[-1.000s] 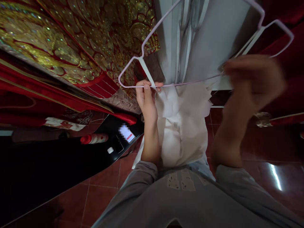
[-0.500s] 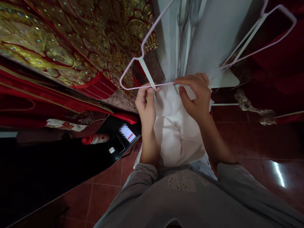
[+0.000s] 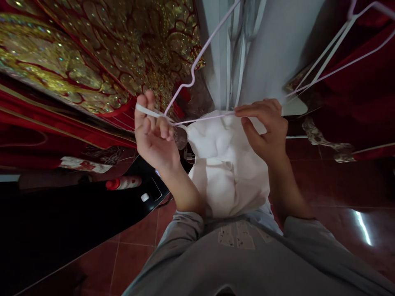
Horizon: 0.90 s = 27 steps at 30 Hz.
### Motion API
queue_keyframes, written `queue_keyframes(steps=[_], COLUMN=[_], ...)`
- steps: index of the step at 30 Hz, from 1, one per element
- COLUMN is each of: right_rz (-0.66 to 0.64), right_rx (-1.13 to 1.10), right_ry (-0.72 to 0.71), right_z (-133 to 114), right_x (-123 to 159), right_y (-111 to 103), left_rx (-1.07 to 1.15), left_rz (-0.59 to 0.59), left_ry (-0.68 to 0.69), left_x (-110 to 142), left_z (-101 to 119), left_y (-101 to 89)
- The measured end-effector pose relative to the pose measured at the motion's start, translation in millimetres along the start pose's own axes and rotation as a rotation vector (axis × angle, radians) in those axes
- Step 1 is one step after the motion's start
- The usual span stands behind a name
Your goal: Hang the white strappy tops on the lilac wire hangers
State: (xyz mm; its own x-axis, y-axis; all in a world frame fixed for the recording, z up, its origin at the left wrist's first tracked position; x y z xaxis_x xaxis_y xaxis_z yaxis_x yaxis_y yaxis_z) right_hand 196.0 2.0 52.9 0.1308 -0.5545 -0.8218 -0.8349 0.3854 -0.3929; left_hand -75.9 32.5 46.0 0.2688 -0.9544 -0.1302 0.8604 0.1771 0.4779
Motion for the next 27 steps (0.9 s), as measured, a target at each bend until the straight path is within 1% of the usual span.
queue_keyframes(steps=[2, 4, 6, 8, 10, 11, 12, 13, 14, 16, 17, 18, 19, 20, 22, 24, 25, 27], right_rz=[0.027, 0.028, 0.006, -0.03, -0.06, -0.048, 0.001, 0.098, 0.236, 0.544, 0.666, 0.712, 0.694, 0.638, 0.459, 0.317, 0.29, 0.322], right_rx=[-0.024, -0.044, -0.072, -0.096, -0.103, -0.101, -0.091, -0.075, -0.059, -0.042, -0.05, -0.072, -0.094, -0.129, -0.142, -0.116, -0.111, -0.163], right_ry=[-0.048, -0.044, -0.028, -0.021, -0.023, -0.026, -0.026, -0.02, -0.004, 0.044, 0.081, 0.106, 0.132, 0.192, 0.341, 0.464, 0.489, 0.464], right_z=[-0.7, 1.3, 2.8, 1.7, -0.9, -1.4, -0.1, 3.6, 10.4, 31.5, 44.7, 57.2, 68.1, 77.9, 87.3, 83.4, 78.0, 65.7], right_x=[0.7, 1.8, 2.4, 1.7, -0.4, -1.9, -3.5, -4.6, -4.4, 0.4, 3.9, 5.4, 4.8, 3.5, 0.0, -3.5, -6.2, -14.6], right_y=[0.9, 5.7, 12.6, 19.0, 22.1, 20.8, 16.4, 8.5, -2.7, -28.9, -40.9, -49.9, -55.9, -59.0, -57.7, -51.7, -49.1, -46.1], left_rx=[-0.022, -0.038, -0.064, -0.072, -0.047, -0.033, -0.028, -0.03, -0.038, -0.054, -0.053, -0.046, -0.036, -0.029, -0.03, -0.05, -0.064, -0.09], left_rz=[0.067, 0.091, 0.03, -0.091, -0.186, -0.202, -0.193, -0.165, -0.131, -0.093, -0.095, -0.103, -0.112, -0.113, -0.085, -0.036, -0.011, 0.021], left_ry=[0.027, 0.001, -0.097, -0.187, -0.202, -0.186, -0.16, -0.131, -0.104, -0.067, -0.054, -0.045, -0.04, -0.036, -0.034, -0.025, -0.016, 0.005], left_x=[3.1, 10.0, 16.3, 20.5, 21.8, 21.3, 20.1, 18.5, 16.7, 13.1, 11.5, 10.0, 8.8, 8.0, 7.0, 7.0, 7.0, 6.8], left_z=[-10.8, -25.1, -39.7, -49.7, -53.1, -53.3, -53.2, -53.2, -53.6, -55.6, -56.8, -57.9, -59.0, -59.9, -61.5, -62.8, -63.4, -64.7], left_y=[-11.9, -11.7, 2.5, 24.7, 44.8, 51.5, 55.3, 56.5, 55.9, 53.0, 51.9, 51.2, 51.0, 51.0, 51.4, 52.2, 52.6, 52.8])
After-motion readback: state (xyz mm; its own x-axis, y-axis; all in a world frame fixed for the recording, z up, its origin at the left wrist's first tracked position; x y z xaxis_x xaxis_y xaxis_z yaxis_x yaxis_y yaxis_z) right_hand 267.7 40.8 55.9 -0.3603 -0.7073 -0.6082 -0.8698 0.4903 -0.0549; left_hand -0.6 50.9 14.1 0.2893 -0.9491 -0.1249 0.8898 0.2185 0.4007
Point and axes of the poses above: each hand's wrist, its own x-axis away from the middle knuckle, its own y-axis out of the palm, z = x × y, the point moved 5 cm from there along -x, towards the middle knuckle, and after that the axes turned 10 degrees about -y, right-handed, at the moved point
